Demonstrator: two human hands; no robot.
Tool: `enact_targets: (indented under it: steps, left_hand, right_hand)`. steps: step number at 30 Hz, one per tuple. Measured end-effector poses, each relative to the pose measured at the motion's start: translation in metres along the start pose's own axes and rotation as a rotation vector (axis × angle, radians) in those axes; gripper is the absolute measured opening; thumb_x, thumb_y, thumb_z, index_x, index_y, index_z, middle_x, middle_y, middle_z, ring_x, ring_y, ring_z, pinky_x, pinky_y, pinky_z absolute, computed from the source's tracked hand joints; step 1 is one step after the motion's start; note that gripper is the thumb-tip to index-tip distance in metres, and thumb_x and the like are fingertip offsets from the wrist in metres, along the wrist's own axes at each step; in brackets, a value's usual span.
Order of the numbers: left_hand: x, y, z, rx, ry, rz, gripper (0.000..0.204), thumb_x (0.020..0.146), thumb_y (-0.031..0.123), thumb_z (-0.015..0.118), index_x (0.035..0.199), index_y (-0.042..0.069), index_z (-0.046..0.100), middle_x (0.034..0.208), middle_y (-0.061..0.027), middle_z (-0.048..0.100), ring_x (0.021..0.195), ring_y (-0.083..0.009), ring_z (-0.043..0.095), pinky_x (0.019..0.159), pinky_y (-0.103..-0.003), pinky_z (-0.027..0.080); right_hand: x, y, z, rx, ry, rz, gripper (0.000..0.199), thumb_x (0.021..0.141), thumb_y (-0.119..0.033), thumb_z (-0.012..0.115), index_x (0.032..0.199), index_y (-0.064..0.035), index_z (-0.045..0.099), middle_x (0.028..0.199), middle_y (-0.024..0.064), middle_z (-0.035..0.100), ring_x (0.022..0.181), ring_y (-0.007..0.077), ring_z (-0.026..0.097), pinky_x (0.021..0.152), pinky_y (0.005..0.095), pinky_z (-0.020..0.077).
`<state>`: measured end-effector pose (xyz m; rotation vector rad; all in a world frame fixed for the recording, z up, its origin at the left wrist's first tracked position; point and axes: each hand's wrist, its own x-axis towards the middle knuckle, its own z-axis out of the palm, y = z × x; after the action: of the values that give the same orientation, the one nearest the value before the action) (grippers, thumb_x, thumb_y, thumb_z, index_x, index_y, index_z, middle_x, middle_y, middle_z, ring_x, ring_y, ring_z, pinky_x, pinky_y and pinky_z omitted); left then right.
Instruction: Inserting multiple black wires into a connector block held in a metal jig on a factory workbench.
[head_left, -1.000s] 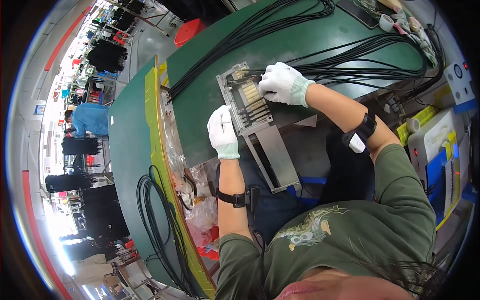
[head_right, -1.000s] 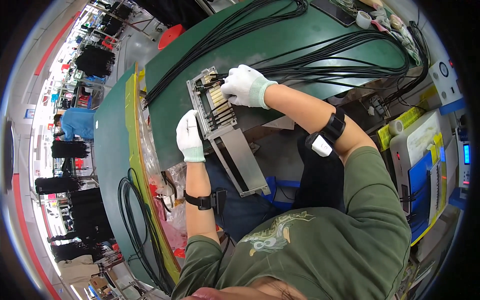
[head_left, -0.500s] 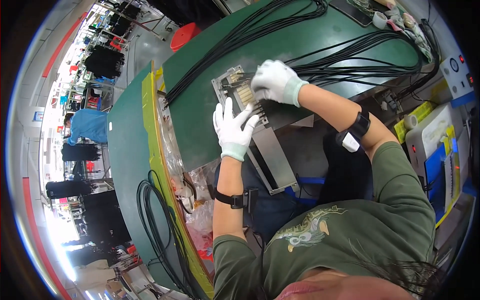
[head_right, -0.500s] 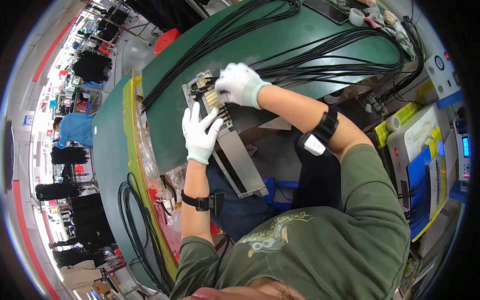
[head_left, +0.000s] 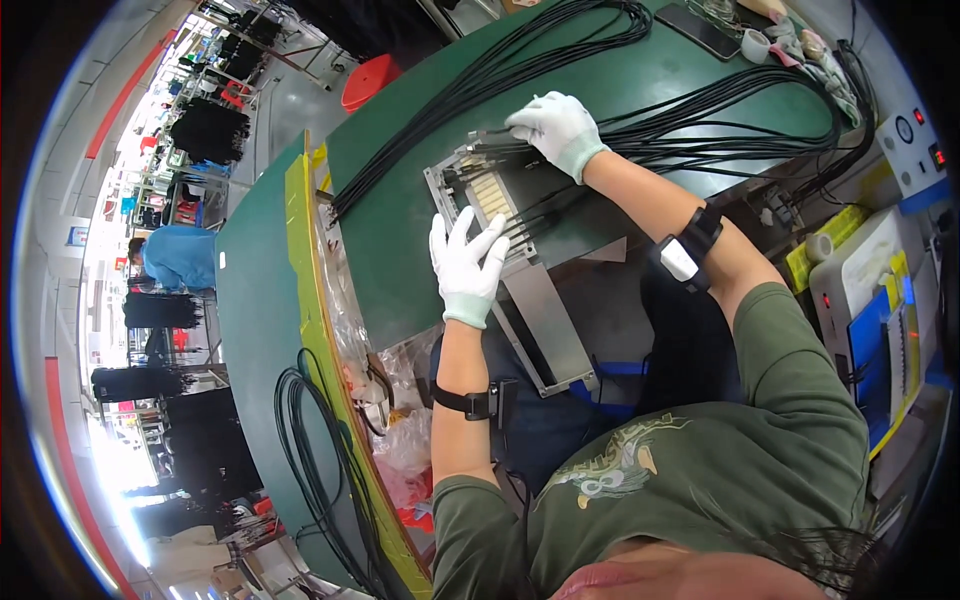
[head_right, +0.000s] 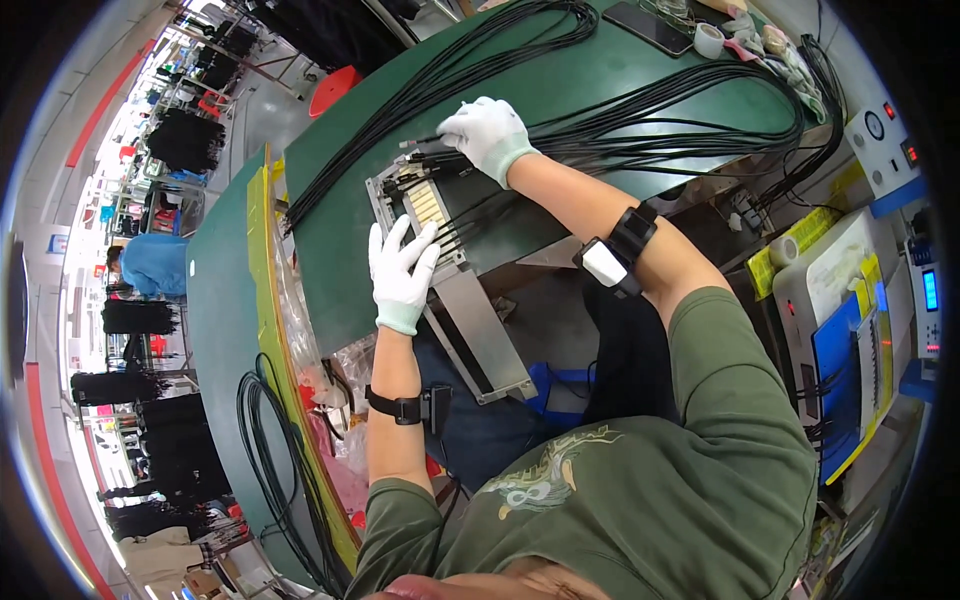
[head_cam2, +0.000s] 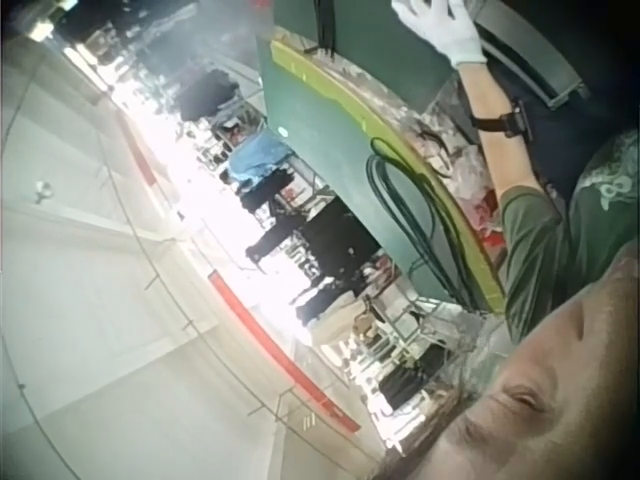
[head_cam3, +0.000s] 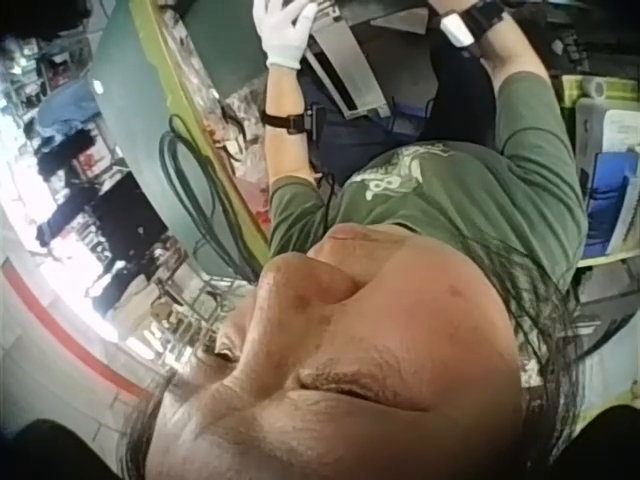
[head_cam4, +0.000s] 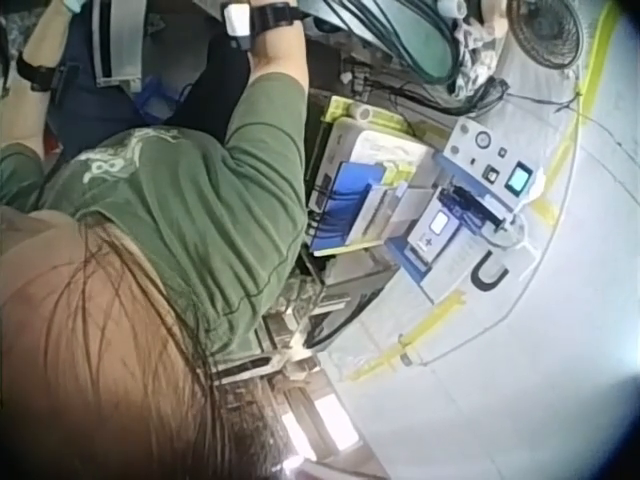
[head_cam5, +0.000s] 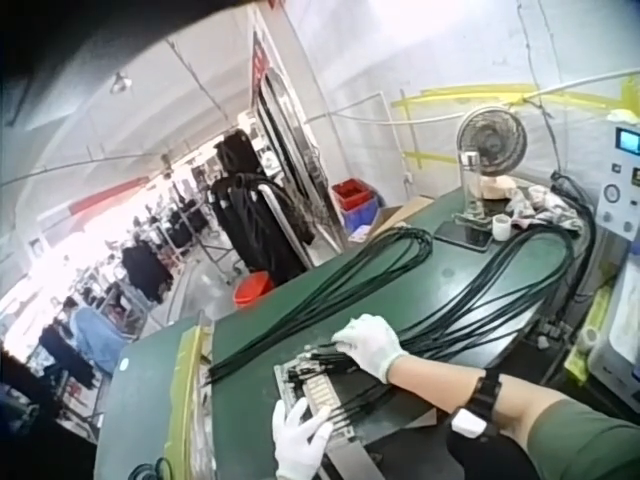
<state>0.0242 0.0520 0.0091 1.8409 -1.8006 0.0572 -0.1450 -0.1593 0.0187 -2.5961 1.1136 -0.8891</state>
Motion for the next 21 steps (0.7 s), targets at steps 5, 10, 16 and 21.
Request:
enact_targets:
  steps: [5,10,16,21]
  left_hand:
    - [-0.002,-0.002,0.002,-0.039,0.013,-0.019,0.03,0.085,0.036,0.069,0.114,0.029,0.075,0.134,-0.0139,0.059,0.134,-0.0436,0.038,0.114,-0.048,0.028]
    - [-0.002,-0.002,0.001,-0.033,0.008,-0.016,0.03,0.085,0.036,0.069,0.114,0.029,0.074,0.134,-0.0139,0.059,0.135,-0.0434,0.038,0.114,-0.048,0.029]
    - [0.003,0.003,0.004,-0.044,-0.004,0.003,0.03,0.085,0.035,0.07,0.114,0.028,0.075,0.134,-0.014,0.059,0.134,-0.0434,0.038,0.113,-0.048,0.029]
    - [-0.001,-0.004,0.0,-0.031,0.007,-0.006,0.03,0.085,0.034,0.07,0.114,0.028,0.075,0.133,-0.0139,0.059,0.134,-0.0433,0.038,0.113,-0.048,0.03]
  right_hand:
    - [-0.004,-0.01,-0.009,-0.096,0.107,-0.016,0.033,0.08,-0.035,0.073,0.108,-0.019,0.071,0.101,0.007,0.069,0.1,0.0267,0.062,0.087,0.0392,0.05]
    - [-0.001,-0.001,-0.021,0.122,-0.411,0.031,0.037,0.082,-0.037,0.072,0.113,-0.0191,0.068,0.107,0.0084,0.068,0.104,0.0293,0.062,0.088,0.0418,0.0504]
    - [0.006,0.022,-0.013,0.12,0.056,-0.034,0.033,0.079,-0.038,0.074,0.103,-0.0159,0.072,0.103,0.0084,0.068,0.104,0.031,0.062,0.089,0.044,0.05]
    - [-0.002,-0.003,-0.03,0.16,-0.233,-0.1,0.02,0.08,-0.033,0.073,0.09,-0.0156,0.073,0.093,0.0058,0.069,0.099,0.0297,0.062,0.087,0.0419,0.05]
